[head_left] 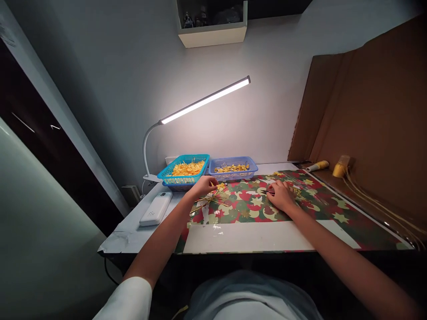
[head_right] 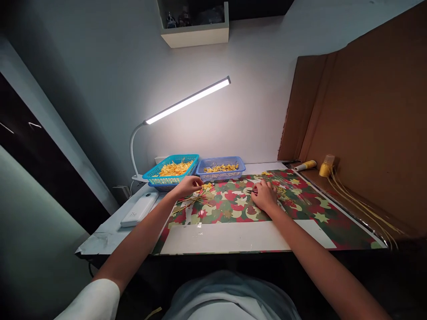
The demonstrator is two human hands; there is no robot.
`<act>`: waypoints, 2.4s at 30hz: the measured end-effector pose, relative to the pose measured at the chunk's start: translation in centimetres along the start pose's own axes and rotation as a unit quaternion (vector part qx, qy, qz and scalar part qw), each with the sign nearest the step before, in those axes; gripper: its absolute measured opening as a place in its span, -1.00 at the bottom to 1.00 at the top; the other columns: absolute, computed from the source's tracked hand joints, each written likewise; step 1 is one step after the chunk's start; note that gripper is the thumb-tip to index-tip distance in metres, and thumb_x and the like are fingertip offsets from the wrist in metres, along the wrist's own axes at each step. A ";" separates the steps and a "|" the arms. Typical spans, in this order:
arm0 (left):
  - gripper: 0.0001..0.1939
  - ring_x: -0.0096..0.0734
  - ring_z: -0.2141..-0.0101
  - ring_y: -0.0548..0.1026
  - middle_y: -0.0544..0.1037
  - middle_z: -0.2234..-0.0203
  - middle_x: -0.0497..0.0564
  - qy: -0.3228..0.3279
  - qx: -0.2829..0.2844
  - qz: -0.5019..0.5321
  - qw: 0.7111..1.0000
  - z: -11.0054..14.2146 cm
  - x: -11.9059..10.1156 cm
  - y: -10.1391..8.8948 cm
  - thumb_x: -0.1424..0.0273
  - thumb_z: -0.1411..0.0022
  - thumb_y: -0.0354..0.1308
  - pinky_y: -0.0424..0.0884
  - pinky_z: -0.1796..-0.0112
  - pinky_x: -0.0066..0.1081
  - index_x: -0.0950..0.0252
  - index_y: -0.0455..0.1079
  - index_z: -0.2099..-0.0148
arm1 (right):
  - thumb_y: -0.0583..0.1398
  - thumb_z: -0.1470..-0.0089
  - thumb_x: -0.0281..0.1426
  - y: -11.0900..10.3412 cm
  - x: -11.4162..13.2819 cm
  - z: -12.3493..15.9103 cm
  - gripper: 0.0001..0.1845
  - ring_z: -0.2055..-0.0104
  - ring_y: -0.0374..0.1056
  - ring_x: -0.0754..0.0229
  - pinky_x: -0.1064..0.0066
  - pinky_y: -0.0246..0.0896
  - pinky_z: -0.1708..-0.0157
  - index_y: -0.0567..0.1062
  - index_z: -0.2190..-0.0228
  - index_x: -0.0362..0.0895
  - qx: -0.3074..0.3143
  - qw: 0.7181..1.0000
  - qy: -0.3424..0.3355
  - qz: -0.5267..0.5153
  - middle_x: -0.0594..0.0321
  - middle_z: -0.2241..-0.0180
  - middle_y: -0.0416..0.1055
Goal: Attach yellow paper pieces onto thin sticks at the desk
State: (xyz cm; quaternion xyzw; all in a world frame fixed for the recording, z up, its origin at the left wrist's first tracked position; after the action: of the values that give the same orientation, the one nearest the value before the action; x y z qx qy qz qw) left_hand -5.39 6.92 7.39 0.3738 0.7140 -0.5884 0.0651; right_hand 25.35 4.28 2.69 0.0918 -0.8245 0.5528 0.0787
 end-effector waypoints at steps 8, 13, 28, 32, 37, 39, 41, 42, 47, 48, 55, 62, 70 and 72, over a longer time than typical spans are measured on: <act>-0.86 -0.43 0.47 0.37 0.50 0.47 0.06 0.029 -0.100 -0.020 0.994 1.8 0.8 0.6 0.40 -0.07 0.08 0.30 0.39 -0.42 0.31 0.44 0.41 | 0.18 -0.01 -0.31 1.7 11.7 -1.5 -0.83 0.17 0.35 0.11 0.32 0.09 0.17 0.54 0.46 -0.11 0.148 0.976 -0.113 -0.113 0.18 0.29 0.52; -0.85 -0.42 0.46 0.37 0.48 0.46 0.06 0.034 -0.102 -0.063 0.992 1.8 1.2 1.3 0.47 -0.08 0.05 0.31 0.35 -0.41 0.33 0.44 0.39 | 0.25 0.05 -0.31 3.5 16.3 -3.0 -0.86 0.14 0.37 0.04 0.25 0.09 0.11 0.56 0.44 -0.13 0.224 0.969 -0.092 -0.046 0.08 0.28 0.53; -0.83 -0.21 0.17 0.42 0.50 0.26 0.09 0.051 -0.062 -0.117 0.990 1.8 0.3 3.2 0.48 -0.08 0.10 0.32 0.16 -0.30 0.28 0.50 0.28 | 0.16 -0.05 -0.42 3.0 13.6 -2.0 -0.83 0.23 0.36 0.10 0.28 0.06 0.17 0.48 0.54 -0.14 0.276 0.937 -0.210 0.049 0.11 0.37 0.51; -0.83 -0.20 0.16 0.40 0.50 0.25 0.10 0.053 -0.060 -0.136 0.987 1.8 0.3 3.2 0.50 -0.07 0.11 0.32 0.13 -0.28 0.28 0.50 0.28 | 0.17 0.03 -0.43 2.4 11.8 -1.9 -0.77 0.42 0.28 0.21 0.40 0.04 0.36 0.39 0.67 -0.13 0.295 0.931 -0.214 0.018 0.24 0.59 0.36; -0.82 -0.22 0.18 0.39 0.51 0.24 0.09 0.088 -0.048 -0.150 0.984 1.9 -0.5 3.7 0.48 -0.12 0.10 0.32 0.12 -0.25 0.27 0.51 0.24 | 0.24 0.15 -0.42 1.9 9.2 -2.2 -0.76 0.50 0.23 0.23 0.41 0.00 0.45 0.32 0.71 -0.14 0.344 0.917 -0.189 0.069 0.27 0.62 0.28; -0.81 -0.23 0.18 0.39 0.52 0.24 0.08 0.101 -0.046 -0.151 0.982 1.9 -0.7 3.9 0.47 -0.13 0.10 0.31 0.10 -0.25 0.26 0.51 0.24 | 0.26 0.21 -0.46 1.4 8.6 -2.5 -0.85 0.44 0.28 0.19 0.39 0.04 0.41 0.38 0.67 -0.15 0.349 0.916 -0.169 0.102 0.23 0.56 0.35; -0.82 -0.24 0.18 0.39 0.52 0.25 0.07 0.107 -0.049 -0.151 0.982 1.8 -0.9 4.0 0.47 -0.13 0.10 0.30 0.10 -0.25 0.25 0.51 0.24 | 0.28 0.24 -0.47 0.8 8.6 -2.9 -0.94 0.38 0.33 0.16 0.38 0.07 0.36 0.46 0.60 -0.15 0.346 0.920 -0.153 0.105 0.20 0.49 0.42; -0.82 -0.24 0.18 0.39 0.52 0.25 0.07 0.107 -0.052 -0.151 0.981 1.8 -0.9 4.0 0.47 -0.13 0.10 0.30 0.10 -0.25 0.25 0.51 0.25 | 0.28 0.23 -0.45 0.6 8.8 -3.0 -0.95 0.37 0.35 0.15 0.38 0.09 0.35 0.50 0.57 -0.15 0.343 0.923 -0.150 0.091 0.19 0.47 0.45; -0.83 -0.23 0.20 0.39 0.52 0.26 0.07 0.095 -0.067 -0.156 0.981 1.7 -0.6 3.9 0.46 -0.13 0.10 0.30 0.12 -0.25 0.26 0.52 0.27 | 0.24 0.09 -0.33 0.4 12.2 -3.1 -0.87 0.37 0.39 0.16 0.37 0.12 0.28 0.57 0.46 -0.12 0.305 0.936 -0.174 0.004 0.20 0.45 0.51; -0.83 -0.23 0.20 0.38 0.52 0.26 0.08 0.093 -0.069 -0.158 0.981 1.7 -0.6 3.8 0.45 -0.13 0.10 0.30 0.12 -0.25 0.26 0.52 0.27 | 0.25 0.09 -0.33 0.7 13.0 -3.0 -0.88 0.34 0.39 0.14 0.35 0.12 0.26 0.57 0.47 -0.12 0.302 0.936 -0.183 0.005 0.19 0.44 0.51; -0.82 -0.21 0.21 0.38 0.52 0.28 0.09 0.074 -0.081 -0.155 0.982 1.8 -0.2 3.8 0.45 -0.11 0.10 0.30 0.14 -0.25 0.27 0.52 0.27 | 0.30 0.15 -0.46 2.8 16.9 -3.1 -0.95 0.26 0.39 -0.02 0.23 0.15 0.25 0.51 0.52 -0.17 0.272 0.949 -0.157 0.027 0.04 0.47 0.47; -0.82 -0.23 0.24 0.39 0.53 0.31 0.08 0.060 -0.103 -0.127 0.985 1.9 -0.3 3.5 0.45 -0.11 0.09 0.30 0.18 -0.27 0.28 0.52 0.30 | 0.24 0.04 -0.39 3.4 15.8 -2.9 -0.73 0.56 0.24 0.23 0.39 0.07 0.48 0.32 0.67 -0.15 0.314 0.934 -0.167 -0.039 0.24 0.67 0.26; -0.80 -0.31 0.32 0.43 0.55 0.38 0.09 0.035 -0.057 -0.010 0.998 1.2 -1.7 3.8 0.34 -0.07 0.15 0.29 0.22 -0.34 0.33 0.56 0.36 | 0.20 0.18 0.09 3.4 11.0 -2.4 -0.48 0.59 -0.07 0.38 0.44 -0.15 0.55 0.29 0.58 -0.13 0.322 0.842 -0.121 -0.416 0.43 0.66 0.09; -0.72 -0.36 0.40 0.41 0.56 0.43 0.06 0.002 0.004 0.076 0.997 0.7 -2.2 4.7 0.23 -0.03 0.20 0.28 0.32 -0.39 0.33 0.58 0.32 | 0.21 0.21 0.09 3.0 10.7 -2.3 -0.47 0.54 -0.04 0.37 0.44 -0.11 0.50 0.34 0.55 -0.16 0.288 0.833 -0.125 -0.455 0.41 0.61 0.11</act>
State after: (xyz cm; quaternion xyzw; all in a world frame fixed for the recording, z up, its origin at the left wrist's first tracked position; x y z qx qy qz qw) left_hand -1.24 5.45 4.63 0.4286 0.6814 -0.5836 0.1067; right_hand 14.28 6.83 3.36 0.5434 -0.4958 0.6509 0.1878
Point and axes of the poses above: each hand's wrist, its own z-axis away from the middle knuckle, its own y-axis out of the palm, x = y × z, the point moved 6 cm from there along -z, towards the middle knuckle
